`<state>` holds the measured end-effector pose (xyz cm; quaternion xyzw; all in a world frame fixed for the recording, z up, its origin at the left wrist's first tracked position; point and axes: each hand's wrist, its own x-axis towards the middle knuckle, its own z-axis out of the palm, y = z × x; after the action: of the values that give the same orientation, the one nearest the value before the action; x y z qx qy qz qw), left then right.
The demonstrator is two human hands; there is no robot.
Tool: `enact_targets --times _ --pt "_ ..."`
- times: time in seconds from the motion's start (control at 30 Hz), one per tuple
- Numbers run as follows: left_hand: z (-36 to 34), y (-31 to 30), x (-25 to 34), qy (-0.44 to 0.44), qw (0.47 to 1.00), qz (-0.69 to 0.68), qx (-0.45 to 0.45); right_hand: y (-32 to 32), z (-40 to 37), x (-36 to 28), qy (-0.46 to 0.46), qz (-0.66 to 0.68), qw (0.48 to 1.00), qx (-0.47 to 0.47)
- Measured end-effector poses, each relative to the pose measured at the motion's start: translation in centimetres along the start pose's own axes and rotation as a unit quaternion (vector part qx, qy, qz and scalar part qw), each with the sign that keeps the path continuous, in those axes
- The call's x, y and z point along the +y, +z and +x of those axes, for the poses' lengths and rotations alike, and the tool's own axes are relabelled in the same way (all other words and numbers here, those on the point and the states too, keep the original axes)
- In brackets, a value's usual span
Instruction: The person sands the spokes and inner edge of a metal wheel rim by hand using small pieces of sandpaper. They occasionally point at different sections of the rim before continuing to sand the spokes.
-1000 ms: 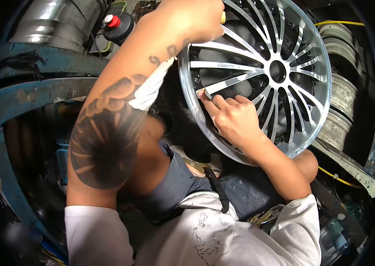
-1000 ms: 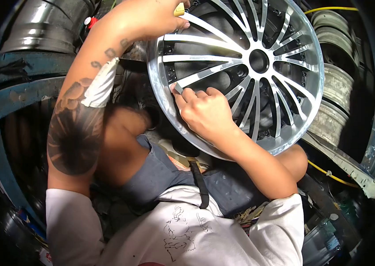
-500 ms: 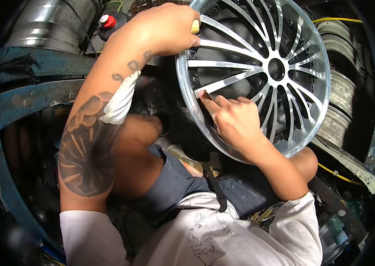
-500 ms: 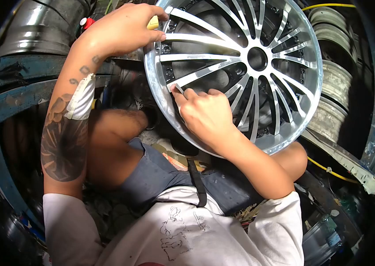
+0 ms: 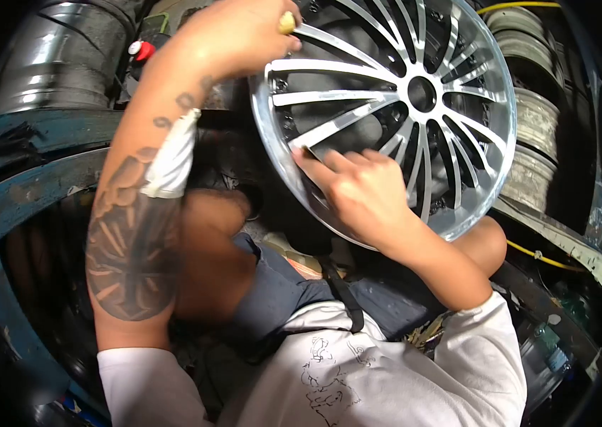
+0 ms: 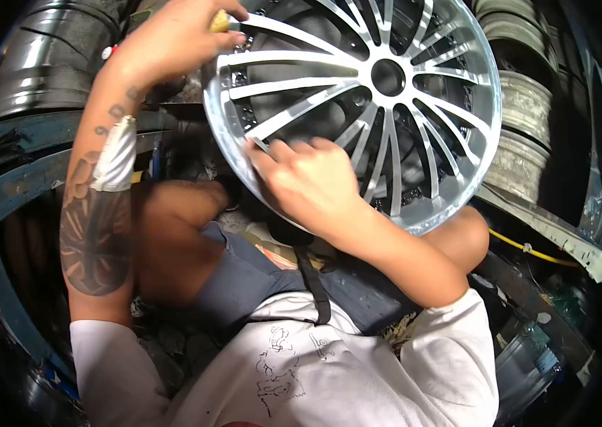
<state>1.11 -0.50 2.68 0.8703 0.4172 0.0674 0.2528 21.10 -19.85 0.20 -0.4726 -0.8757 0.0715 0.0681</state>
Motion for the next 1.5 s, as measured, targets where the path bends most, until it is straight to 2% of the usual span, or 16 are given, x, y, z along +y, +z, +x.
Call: enact_targets --times 0.1,0.2,0.3,0.4,0.6,0.77,0.8,0.87,1.0,1.07,1.1,1.2,1.23,1.27,1.33,1.5 --pt "0.3 0.3 0.7 -0.007 0.998 -0.013 0.062 2.4 0.0 1.2 0.025 0.047 0.999 -0.003" --pt "0.1 -0.2 1.4 -0.088 0.996 0.0 0.019 1.1 -1.2 0.8 0.034 0.04 0.997 -0.05" --pt "-0.6 -0.3 1.2 -0.009 0.996 0.003 0.088 2.2 -0.2 1.0 0.017 0.042 0.999 -0.026" --pt "-0.6 -1.7 3.3 -0.089 0.996 -0.004 0.012 1.6 0.0 0.6 0.032 0.025 0.998 -0.043" --pt "-1.3 -2.0 3.4 -0.081 0.996 -0.025 0.014 1.9 -0.6 0.5 0.059 0.018 0.997 -0.049" --pt "-0.6 0.3 0.4 0.025 0.996 0.068 0.044 2.1 -0.2 0.6 0.045 0.017 0.998 -0.048" --pt "-0.9 -0.4 1.1 0.007 0.998 0.056 0.035 1.4 -0.5 0.2 0.065 -0.004 0.993 -0.097" --pt "-1.3 -1.0 2.3 -0.035 0.997 0.063 0.023 1.9 0.2 0.4 0.052 0.006 0.997 -0.064" --pt "-0.7 0.1 1.1 0.013 0.997 0.059 0.044 0.3 -0.8 0.6 0.043 -0.011 0.993 -0.109" --pt "-1.3 -0.4 2.2 -0.029 0.997 0.044 0.051 -0.5 -0.5 0.1 0.037 0.024 0.998 -0.041" --pt "-1.6 0.2 0.5 0.052 0.995 0.017 0.081 0.1 0.0 0.2 0.035 0.02 0.999 -0.027" --pt "-0.4 0.5 -0.3 0.08 0.991 0.093 0.052 1.6 -0.5 1.2 0.048 0.019 0.997 -0.052" --pt "-0.7 -1.7 2.5 -0.061 0.995 0.074 -0.024 0.4 -0.8 0.8 0.054 0.01 0.995 -0.085" --pt "-1.1 -1.3 1.5 -0.018 0.997 0.077 -0.004 -0.3 -1.0 0.7 0.057 0.004 0.991 -0.125" --pt "-0.5 0.0 1.5 -0.094 0.995 0.013 0.013 0.0 0.0 0.8 0.029 0.016 0.999 -0.037" --pt "-0.4 0.4 1.6 -0.064 0.998 0.009 0.021 0.1 -0.4 1.2 0.006 -0.013 0.998 -0.055"
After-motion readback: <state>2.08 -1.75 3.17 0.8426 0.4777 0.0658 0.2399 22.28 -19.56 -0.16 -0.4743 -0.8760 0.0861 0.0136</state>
